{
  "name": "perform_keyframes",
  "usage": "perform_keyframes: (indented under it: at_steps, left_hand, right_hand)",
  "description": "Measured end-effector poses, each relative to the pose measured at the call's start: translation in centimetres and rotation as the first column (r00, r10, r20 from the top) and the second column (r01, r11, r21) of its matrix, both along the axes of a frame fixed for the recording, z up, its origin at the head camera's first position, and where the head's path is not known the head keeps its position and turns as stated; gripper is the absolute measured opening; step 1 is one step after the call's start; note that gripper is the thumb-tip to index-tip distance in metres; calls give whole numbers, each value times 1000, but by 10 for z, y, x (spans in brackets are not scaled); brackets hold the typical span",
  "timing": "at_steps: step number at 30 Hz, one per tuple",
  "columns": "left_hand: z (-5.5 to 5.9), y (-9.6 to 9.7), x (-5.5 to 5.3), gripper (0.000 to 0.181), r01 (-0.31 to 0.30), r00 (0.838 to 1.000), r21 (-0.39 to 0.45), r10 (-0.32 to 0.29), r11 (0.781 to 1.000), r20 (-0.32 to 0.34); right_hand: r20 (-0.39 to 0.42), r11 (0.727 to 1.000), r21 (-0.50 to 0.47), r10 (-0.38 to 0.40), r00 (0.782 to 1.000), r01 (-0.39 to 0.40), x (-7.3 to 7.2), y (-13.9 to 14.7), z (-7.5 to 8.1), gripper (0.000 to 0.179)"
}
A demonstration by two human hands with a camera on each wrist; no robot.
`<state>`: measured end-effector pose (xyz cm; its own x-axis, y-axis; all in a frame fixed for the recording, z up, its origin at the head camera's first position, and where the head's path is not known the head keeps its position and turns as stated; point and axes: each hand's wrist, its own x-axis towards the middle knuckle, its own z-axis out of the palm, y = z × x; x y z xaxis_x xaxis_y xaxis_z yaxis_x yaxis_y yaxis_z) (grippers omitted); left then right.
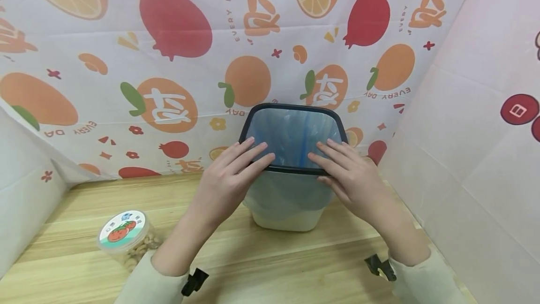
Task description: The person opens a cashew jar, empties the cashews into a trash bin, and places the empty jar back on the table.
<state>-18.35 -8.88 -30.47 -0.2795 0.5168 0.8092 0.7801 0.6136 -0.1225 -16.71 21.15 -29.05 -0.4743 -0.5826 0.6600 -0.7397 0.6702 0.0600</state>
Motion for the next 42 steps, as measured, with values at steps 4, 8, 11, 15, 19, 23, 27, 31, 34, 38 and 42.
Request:
perform_keyframes:
  at_steps: [4,8,11,15,19,23,27,31,34,38,42]
  left_hand:
    - [0,-4,4,48,-9,1000,-4,9,1000,-18]
    - [1,-7,8,51,-4,999,16,4,1000,-37]
    - [1,-8,11,51,3,999,36,-1,999,-47]
    - [2,-9,15,50,5,998,52,-3,999,-56]
    - [2,-12,19,47,-1,998,68,5,998,-63]
    - [2,-15,24,44,-11,998,80,16,997,-66]
    - [2,-19,27,44,-27,997,79,32,997,-64]
    - [2,-22,32,45,-34,998,82,39,996,-57]
    - [3,-24,36,45,-36,998,90,41,995,-50]
    - [4,-27,40,44,-43,998,94,48,995,-50]
    - [4,-30,44,35,-46,997,97,51,994,-50]
  right_hand:
    - [8,1000,-6,11,1000,-11,0,-4,-1,46]
    - [21,1000,-13,24,1000,-24,1,-7,-1,47]
    - [30,999,-22,32,999,-31,2,-9,-2,47]
    - [30,998,-32,46,998,-45,2,-12,-2,47]
    - [29,998,-32,63,998,-62,2,-15,-2,46]
    - [32,997,-33,75,997,-74,1,-19,-2,46]
    - [36,995,-44,90,995,-88,1,-22,-2,45]
    - [40,993,-56,106,994,-104,2,-26,-2,44]
    - [44,992,-61,117,992,-115,2,-29,-3,44]
    - [41,988,-72,141,989,-138,1,-32,-3,44]
    - [35,984,-81,163,986,-160,0,-36,-3,44]
